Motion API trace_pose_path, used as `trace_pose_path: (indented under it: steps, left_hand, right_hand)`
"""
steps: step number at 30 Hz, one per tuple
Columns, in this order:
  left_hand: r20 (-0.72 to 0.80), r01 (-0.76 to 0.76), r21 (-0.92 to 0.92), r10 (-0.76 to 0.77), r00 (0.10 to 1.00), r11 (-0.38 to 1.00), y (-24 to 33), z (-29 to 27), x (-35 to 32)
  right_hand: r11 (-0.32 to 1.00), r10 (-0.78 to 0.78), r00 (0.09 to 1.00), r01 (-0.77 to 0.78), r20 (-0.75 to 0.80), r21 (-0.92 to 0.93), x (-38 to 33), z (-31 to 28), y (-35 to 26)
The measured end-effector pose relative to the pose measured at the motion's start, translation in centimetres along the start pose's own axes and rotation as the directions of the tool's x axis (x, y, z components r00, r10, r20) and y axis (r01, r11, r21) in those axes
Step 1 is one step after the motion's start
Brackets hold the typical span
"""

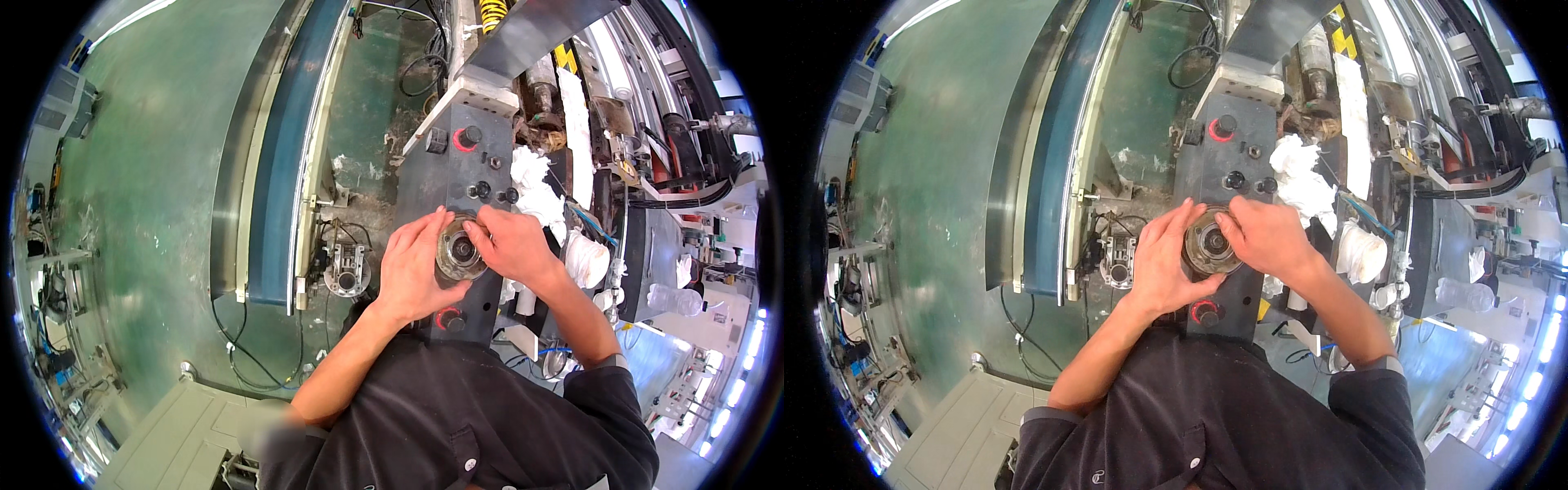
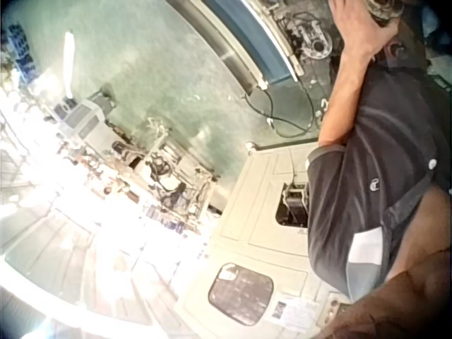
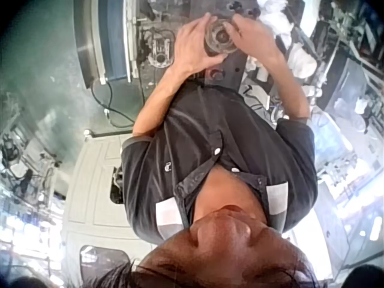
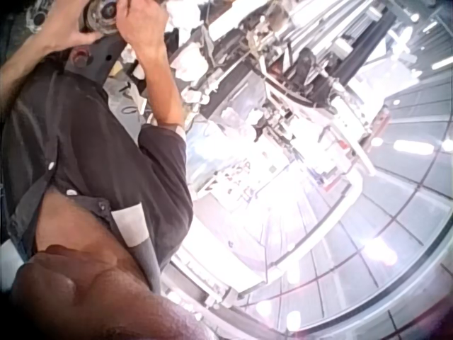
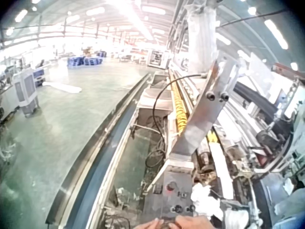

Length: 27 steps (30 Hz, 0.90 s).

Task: The person organizes metal tools inside a black bag and then uses a thin metal rod to probe a circular industrial component on a control panel.

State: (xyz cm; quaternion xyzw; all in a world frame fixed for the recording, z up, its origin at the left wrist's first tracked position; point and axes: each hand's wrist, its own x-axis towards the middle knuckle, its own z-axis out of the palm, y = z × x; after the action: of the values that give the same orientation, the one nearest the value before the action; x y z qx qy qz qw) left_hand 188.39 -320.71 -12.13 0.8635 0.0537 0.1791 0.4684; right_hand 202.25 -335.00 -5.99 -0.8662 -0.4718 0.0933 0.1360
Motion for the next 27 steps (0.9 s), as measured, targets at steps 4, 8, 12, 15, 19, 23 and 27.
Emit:
trace_pose_path:
  steps: [4,8,12,15,19,23,27]
  left_hand:
    - [0.002,-0.005,-0.012,0.005,1.0,1.0,0.1,0.0,0.1]
    - [-0.001,-0.016,-0.02,0.016,1.0,1.0,0.0,0.0,0.0]
    - [0.009,-0.015,-0.009,0.015,1.0,1.0,-0.2,0.0,-0.1]
    - [0.02,-0.016,-0.022,0.016,1.0,1.0,-0.1,0.0,0.1]
    - [0.046,0.017,-0.004,-0.017,0.999,1.0,-0.1,-0.2,-0.2]
    - [0.047,0.005,0.003,-0.005,0.999,1.0,-0.1,-0.1,0.0]
    - [0.05,0.008,-0.006,-0.008,0.999,1.0,-0.1,-0.1,0.0]
  right_hand:
    - [1.0,0.018,1.0,-0.018,0.004,-0.005,-0.1,-0.3,-0.6]
    - [0.999,0.022,0.999,-0.023,0.035,0.026,-0.4,-0.8,-0.5]
    - [0.981,0.072,0.997,-0.067,-0.021,0.185,-0.2,-2.2,-0.1]
    - [0.943,0.25,0.968,-0.248,0.017,0.224,0.9,-4.3,0.3]
    - [0.937,0.295,0.955,-0.284,-0.023,0.203,2.8,-4.4,2.9]
    - [0.961,0.263,0.964,-0.264,0.021,0.087,4.8,-4.6,3.6]
    - [0.973,0.232,0.971,-0.23,0.055,-0.029,5.7,-3.9,4.1]
